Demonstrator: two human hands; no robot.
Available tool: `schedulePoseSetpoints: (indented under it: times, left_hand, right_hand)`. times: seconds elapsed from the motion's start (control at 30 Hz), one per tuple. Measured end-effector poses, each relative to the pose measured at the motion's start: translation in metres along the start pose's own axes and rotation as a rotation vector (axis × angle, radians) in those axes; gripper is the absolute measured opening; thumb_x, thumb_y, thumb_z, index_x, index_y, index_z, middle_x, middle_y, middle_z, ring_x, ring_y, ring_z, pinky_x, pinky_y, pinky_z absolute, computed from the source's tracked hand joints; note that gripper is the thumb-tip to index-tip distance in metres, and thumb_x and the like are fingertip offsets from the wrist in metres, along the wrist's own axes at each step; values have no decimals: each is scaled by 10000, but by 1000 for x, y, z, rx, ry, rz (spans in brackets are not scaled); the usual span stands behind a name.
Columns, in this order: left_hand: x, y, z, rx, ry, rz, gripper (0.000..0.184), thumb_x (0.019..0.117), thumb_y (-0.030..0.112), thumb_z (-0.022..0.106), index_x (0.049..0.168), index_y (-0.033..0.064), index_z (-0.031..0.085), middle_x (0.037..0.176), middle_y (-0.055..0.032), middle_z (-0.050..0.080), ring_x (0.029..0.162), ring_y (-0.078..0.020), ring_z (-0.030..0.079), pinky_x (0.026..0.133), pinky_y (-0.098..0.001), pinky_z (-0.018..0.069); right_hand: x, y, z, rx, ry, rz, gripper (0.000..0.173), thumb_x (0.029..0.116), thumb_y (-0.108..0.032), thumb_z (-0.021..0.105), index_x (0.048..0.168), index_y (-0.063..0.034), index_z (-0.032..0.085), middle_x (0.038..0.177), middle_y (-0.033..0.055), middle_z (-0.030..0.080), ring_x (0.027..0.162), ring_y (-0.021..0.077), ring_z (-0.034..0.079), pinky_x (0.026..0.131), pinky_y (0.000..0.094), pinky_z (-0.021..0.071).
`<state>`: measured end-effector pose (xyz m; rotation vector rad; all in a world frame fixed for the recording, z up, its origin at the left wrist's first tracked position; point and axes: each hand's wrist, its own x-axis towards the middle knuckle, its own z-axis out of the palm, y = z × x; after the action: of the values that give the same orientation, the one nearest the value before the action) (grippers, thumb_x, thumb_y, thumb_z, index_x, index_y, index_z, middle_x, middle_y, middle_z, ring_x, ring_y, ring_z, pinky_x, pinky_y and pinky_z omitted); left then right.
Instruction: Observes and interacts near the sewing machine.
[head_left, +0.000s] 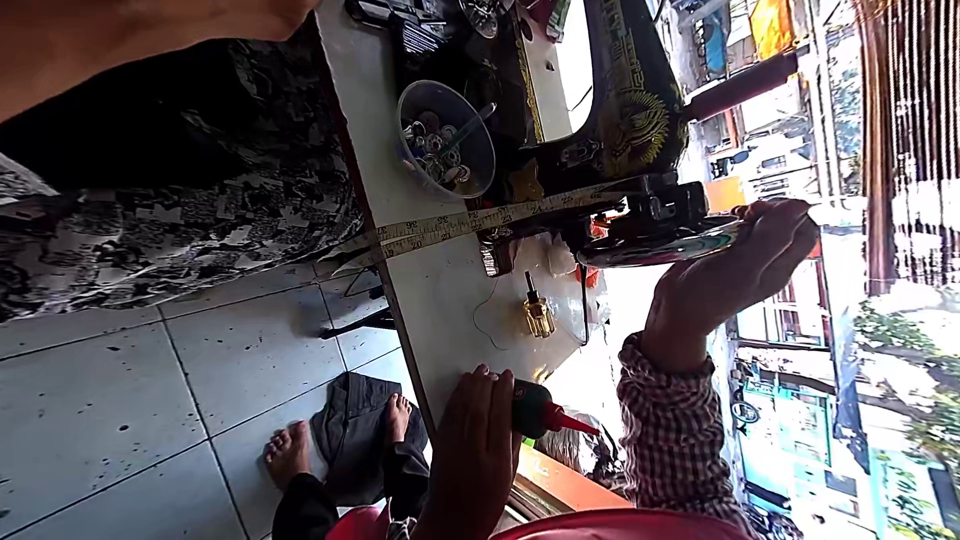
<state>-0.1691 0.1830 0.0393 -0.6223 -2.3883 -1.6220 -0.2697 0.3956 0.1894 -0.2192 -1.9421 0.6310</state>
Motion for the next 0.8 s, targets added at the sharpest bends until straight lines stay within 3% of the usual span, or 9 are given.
schedulePoseSetpoints:
  times: [0.13,0.23,0.3,0.4,0.53,0.63,0.8]
  left_hand:
    - [-1,0,0,0,1,-3,350,975,238,601,1267,45,584,1129,-169,660,1130,-270,637,1074,-292,438]
    - [-1,1,0,3,1,-6,351,963,220,613,1261,36,590,1122,-172,666,1125,-273,645,1073,-297,443]
    - [0,1,-1,1,0,-7,335,967,216,619,1246,31,597,1115,-169,669,1114,-272,645,1066,-295,446]
    - [0,0,-2,2,-10,3,341,954,196,627,1241,13,607,1115,-173,670,1114,-281,643,1066,-298,444]
    - [0,-1,-1,-12,-12,12,363,957,191,621,1267,5,597,1119,-186,674,1136,-315,637,1073,-334,447]
    - [0,-1,1,-17,6,8,368,946,187,633,1265,5,600,1114,-188,677,1131,-322,641,1069,-337,455]
    - [0,0,2,11,28,-1,359,931,188,647,1248,23,612,1109,-183,685,1149,-348,627,1079,-368,442]
  right_hand:
    - [2,7,-7,-9,-51,-39,228,1096,-135,326,1020,-151,541,924,-97,563,860,6,579,821,213,507]
    - [-9,0,-15,-130,-120,-67,257,1116,-179,290,1207,-73,506,1078,-53,563,1017,23,594,928,232,504]
    - [-18,-2,-16,-141,-82,-181,222,1097,-129,356,1209,-56,533,1151,-37,570,1104,60,571,979,279,484]
    - [-50,-1,-28,-246,-128,-351,187,1067,-153,475,1210,-159,595,1247,-61,554,1206,66,519,1000,286,451]
    - [-105,-1,-30,-265,-185,-224,142,1045,-163,519,1116,-245,610,1204,-129,573,1188,1,520,972,229,446]
    - [-133,7,-25,-269,-162,-114,94,987,-121,579,1027,-198,614,1127,-108,592,1155,6,542,958,208,465]
    - [-154,21,-16,-245,-157,-52,84,991,-102,583,1035,-157,628,1102,-68,594,1133,21,562,950,211,490]
